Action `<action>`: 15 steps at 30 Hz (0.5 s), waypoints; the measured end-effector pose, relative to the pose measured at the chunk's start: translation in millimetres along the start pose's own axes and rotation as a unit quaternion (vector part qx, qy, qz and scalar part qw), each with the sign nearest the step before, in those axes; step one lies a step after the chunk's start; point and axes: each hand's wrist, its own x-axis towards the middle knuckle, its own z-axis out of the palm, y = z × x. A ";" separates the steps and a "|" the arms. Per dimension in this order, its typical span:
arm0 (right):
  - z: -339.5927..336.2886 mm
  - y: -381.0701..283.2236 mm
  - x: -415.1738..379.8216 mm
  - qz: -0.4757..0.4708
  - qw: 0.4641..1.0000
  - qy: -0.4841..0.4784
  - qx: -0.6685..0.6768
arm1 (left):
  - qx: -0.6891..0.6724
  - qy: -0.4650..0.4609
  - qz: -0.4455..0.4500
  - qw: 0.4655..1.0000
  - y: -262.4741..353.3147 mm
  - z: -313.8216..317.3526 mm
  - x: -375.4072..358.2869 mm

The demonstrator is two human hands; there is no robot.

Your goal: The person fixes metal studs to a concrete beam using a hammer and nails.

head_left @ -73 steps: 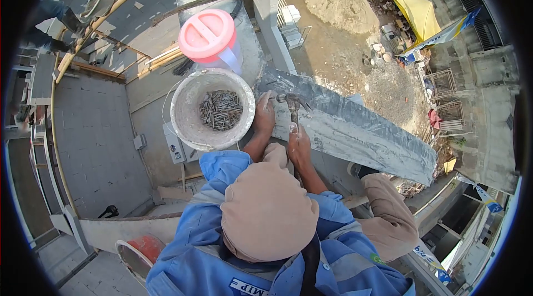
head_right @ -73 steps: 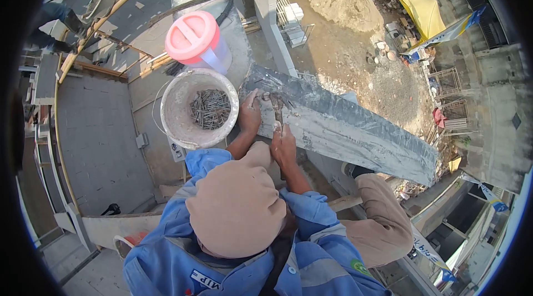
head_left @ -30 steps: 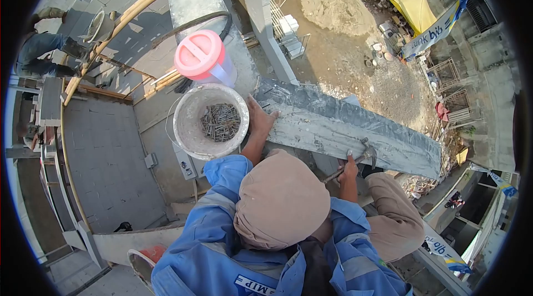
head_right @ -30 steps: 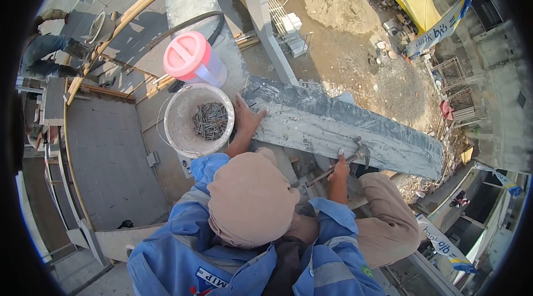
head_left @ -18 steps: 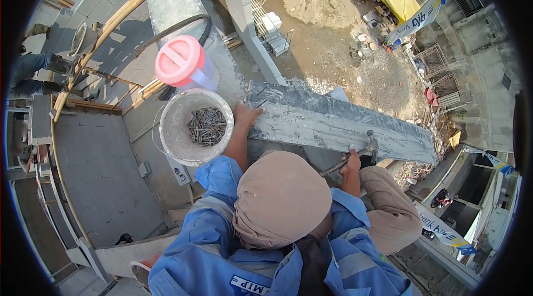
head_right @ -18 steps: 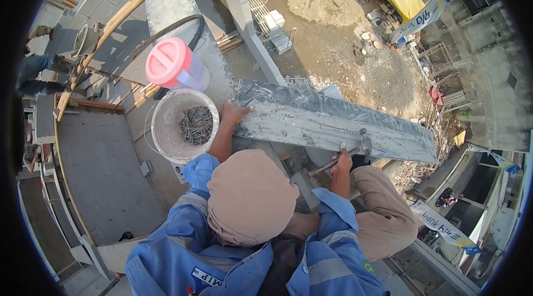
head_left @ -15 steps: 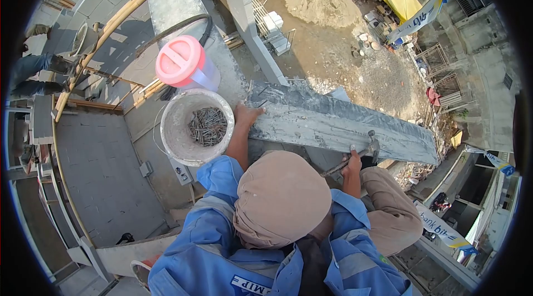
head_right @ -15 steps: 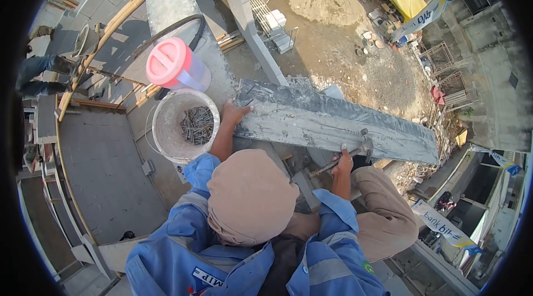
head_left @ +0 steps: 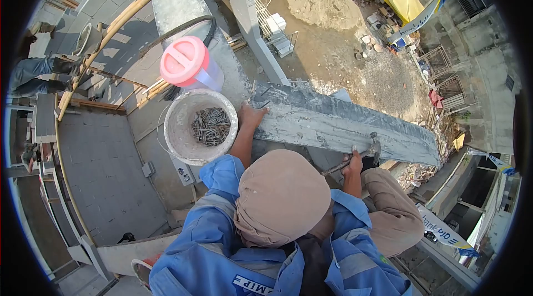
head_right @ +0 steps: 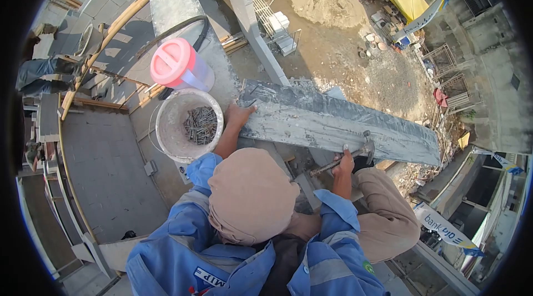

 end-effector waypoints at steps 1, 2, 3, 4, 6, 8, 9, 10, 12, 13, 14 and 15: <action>0.1 0.8 0.7 0.001 1.000 -0.001 0.007 | 0.000 0.001 0.001 1.000 0.0 -0.1 -1.1; 0.4 2.3 1.3 0.002 1.000 -0.002 0.014 | -0.006 0.002 0.011 1.000 0.0 -0.4 -2.0; 1.7 1.9 -2.5 0.002 1.000 -0.003 0.016 | -0.012 0.003 0.021 1.000 2.8 -4.0 -5.6; 2.1 0.5 -6.2 -0.005 1.000 -0.006 0.018 | -0.012 0.006 0.022 1.000 5.3 -6.9 -9.6; 0.0 0.6 -8.4 -0.012 1.000 -0.012 0.019 | -0.090 0.019 0.066 0.994 9.9 -10.5 -20.2; -8.7 4.9 0.6 -0.046 0.996 -0.045 0.058 | -0.104 0.041 0.098 0.989 8.7 -6.6 -27.8; -4.4 -0.5 -1.5 -0.044 0.996 -0.049 0.062 | -0.114 0.060 0.135 0.983 12.3 -9.5 -28.1; -6.7 -15.0 -12.6 -0.063 0.994 -0.048 0.079 | -0.110 0.060 0.139 0.982 23.1 -18.7 -34.3; -12.9 -45.9 -36.7 -0.119 0.986 -0.053 0.102 | -0.201 0.033 0.195 0.959 49.1 -28.2 -49.2; -12.5 -67.5 -48.7 -0.129 0.984 -0.045 0.112 | -0.203 0.023 0.207 0.957 58.4 -23.6 -49.0; -10.6 -87.1 -62.0 -0.180 0.975 -0.060 0.116 | -0.311 -0.028 0.225 0.923 63.6 -19.3 -44.2; -10.0 -104.2 -74.2 -0.231 0.963 -0.074 0.118 | -0.413 -0.081 0.239 0.875 70.3 -15.4 -43.1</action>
